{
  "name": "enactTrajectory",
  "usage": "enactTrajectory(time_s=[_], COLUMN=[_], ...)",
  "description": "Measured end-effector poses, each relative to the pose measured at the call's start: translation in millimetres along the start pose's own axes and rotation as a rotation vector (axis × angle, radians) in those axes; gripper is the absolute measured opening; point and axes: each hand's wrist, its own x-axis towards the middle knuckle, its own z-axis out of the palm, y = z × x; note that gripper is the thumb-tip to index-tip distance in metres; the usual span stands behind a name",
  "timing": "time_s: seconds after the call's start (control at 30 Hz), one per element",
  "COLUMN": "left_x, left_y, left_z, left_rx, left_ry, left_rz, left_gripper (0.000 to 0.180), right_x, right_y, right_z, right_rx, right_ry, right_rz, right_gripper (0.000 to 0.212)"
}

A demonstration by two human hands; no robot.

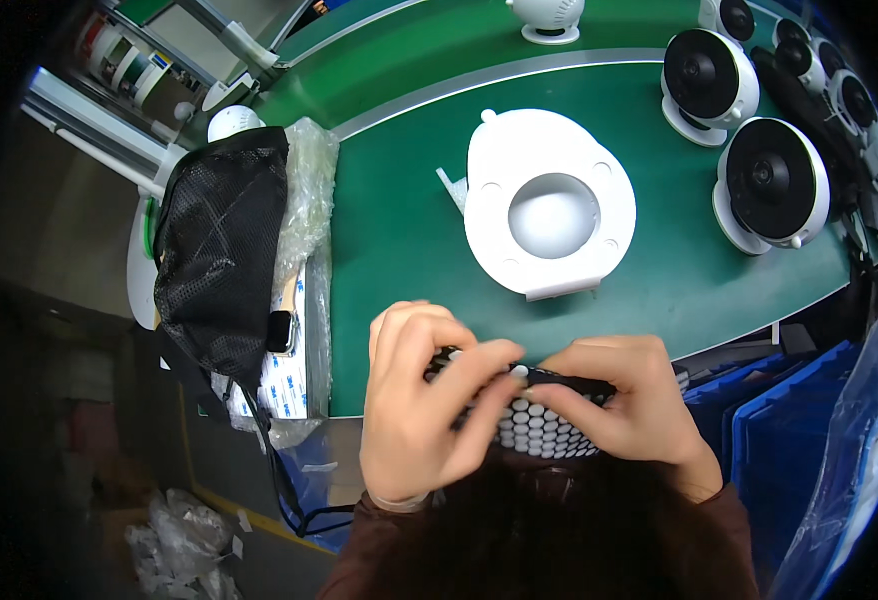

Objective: Applying adhesive rubber foot pads to the base of white security camera enclosures on a factory assembly line.

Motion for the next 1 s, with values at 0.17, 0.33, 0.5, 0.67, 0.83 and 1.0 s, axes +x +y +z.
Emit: enactTrajectory(time_s=[0.17,0.33,0.5,0.67,0.83,1.0], left_x=[4,1,7,5,2,2], left_y=[-13,-16,-11,-6,-7,-5], left_z=[13,17,18,18,20,19], left_rx=[-0.519,-0.605,-0.490,-0.366,-0.305,-0.256], left_ry=[0.008,0.066,0.073,0.124,0.137,0.159], left_rz=[-0.191,-0.163,-0.074,-0.034,-0.001,0.011], left_gripper=[0.004,0.004,0.006,0.010,0.012,0.013], right_x=[0,2,2,-3,-3,-4], right_y=[-11,-12,-14,-17,-18,-21], right_z=[-3,-5,-6,-3,-3,-2], right_rx=[0.313,-0.026,-0.144,-0.117,-0.133,-0.158], right_ry=[0.016,0.167,0.201,0.266,0.242,0.241], right_rz=[0.254,-0.069,-0.124,-0.045,-0.047,-0.077], right_gripper=[0.020,0.019,0.017,0.016,0.015,0.015])
